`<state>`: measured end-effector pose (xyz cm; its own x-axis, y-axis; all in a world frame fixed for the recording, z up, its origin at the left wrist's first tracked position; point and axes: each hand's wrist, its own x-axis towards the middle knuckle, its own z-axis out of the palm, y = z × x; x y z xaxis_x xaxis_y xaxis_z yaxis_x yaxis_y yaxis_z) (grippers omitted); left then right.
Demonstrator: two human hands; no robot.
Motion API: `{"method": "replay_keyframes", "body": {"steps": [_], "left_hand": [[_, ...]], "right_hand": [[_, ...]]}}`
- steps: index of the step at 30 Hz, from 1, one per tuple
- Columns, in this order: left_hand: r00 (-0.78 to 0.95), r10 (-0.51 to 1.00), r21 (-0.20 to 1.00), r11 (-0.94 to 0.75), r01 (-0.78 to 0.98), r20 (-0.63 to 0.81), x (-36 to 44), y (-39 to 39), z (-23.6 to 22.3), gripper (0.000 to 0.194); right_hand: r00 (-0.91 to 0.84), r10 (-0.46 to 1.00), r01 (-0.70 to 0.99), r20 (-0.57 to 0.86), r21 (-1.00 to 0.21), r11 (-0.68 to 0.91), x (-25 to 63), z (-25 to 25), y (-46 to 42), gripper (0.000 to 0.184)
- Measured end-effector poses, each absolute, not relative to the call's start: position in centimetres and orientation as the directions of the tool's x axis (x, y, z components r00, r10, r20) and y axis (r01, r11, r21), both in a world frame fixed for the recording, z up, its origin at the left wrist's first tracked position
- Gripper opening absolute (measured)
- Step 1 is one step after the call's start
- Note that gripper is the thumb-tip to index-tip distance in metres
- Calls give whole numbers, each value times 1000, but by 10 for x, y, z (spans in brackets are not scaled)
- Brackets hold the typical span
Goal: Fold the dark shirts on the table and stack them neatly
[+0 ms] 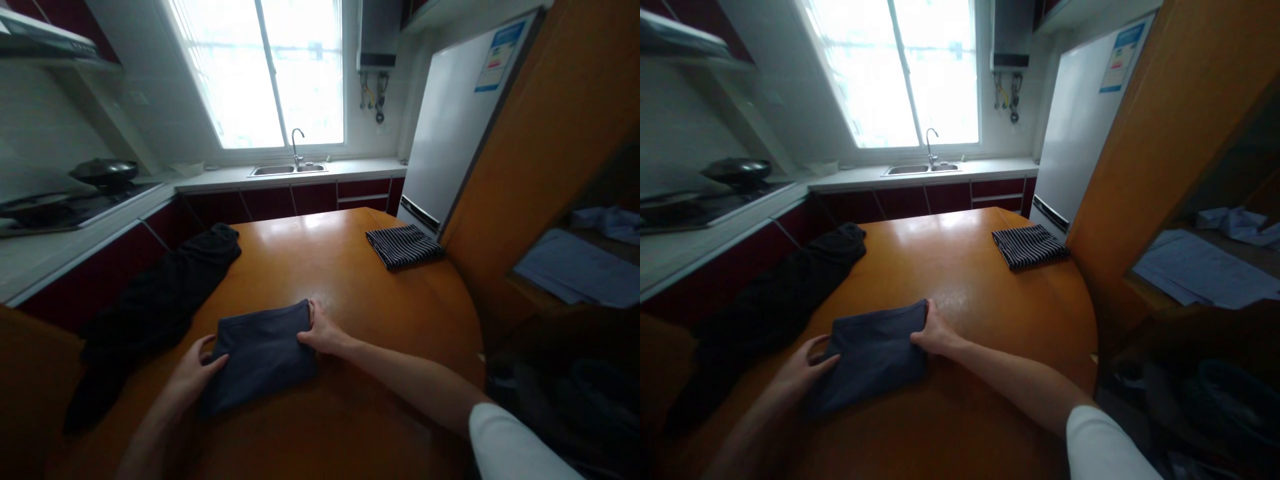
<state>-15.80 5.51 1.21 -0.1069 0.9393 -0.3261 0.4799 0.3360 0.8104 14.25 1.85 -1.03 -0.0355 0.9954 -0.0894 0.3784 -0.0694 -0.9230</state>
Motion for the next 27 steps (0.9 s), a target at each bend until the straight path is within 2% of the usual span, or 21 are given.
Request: {"method": "replay_keyframes", "body": {"steps": [3, 5, 9, 11, 13, 15, 17, 19, 21, 24, 27], "left_hand": [[-104, 947, 797, 311, 518, -303, -156, 63, 9, 63], [-88, 957, 784, 277, 555, -276, -152, 73, 6, 64], [116, 960, 790, 139, 597, -257, -128, 100, 1, 72], [235, 937, 787, 65, 614, -260, -106, 115, 4, 73], [341, 897, 762, -5, 647, -283, -78, 130, 12, 71], [438, 844, 709, -101, 698, -311, -45, 143, 23, 65], [547, 756, 667, -203, 717, -358, -6, 154, 32, 59], [680, 617, 677, -303, 670, -397, 37, 159, 35, 58], [838, 416, 716, -456, 529, -354, 84, 153, 35, 56], [910, 312, 752, -521, 404, -273, 147, 129, 33, 51], [962, 237, 771, -584, 254, -137, 176, 104, 40, 55]], "right_hand": [[-11, 992, 466, -126, -879, -107, 147, 1, 3, 108], [-5, 991, 521, -135, -846, -113, 149, 8, -15, 109], [-2, 984, 619, -176, -774, -137, 147, 17, -63, 102], [-56, 975, 634, -216, -762, -132, 147, 20, -89, 98], [-152, 961, 616, -233, -782, -92, 150, 22, -112, 88], [-232, 948, 578, -218, -815, -46, 156, 24, -131, 68], [-244, 949, 532, -199, -846, -41, 164, 28, -143, 53], [-194, 965, 485, -179, -872, -65, 174, 33, -146, 50], [-102, 984, 460, -145, -884, -82, 188, 39, -142, 44], [101, 994, 457, -34, -886, -77, 222, 45, -124, 25], [321, 939, 499, 127, -865, -53, 268, 42, -98, 21]]}}
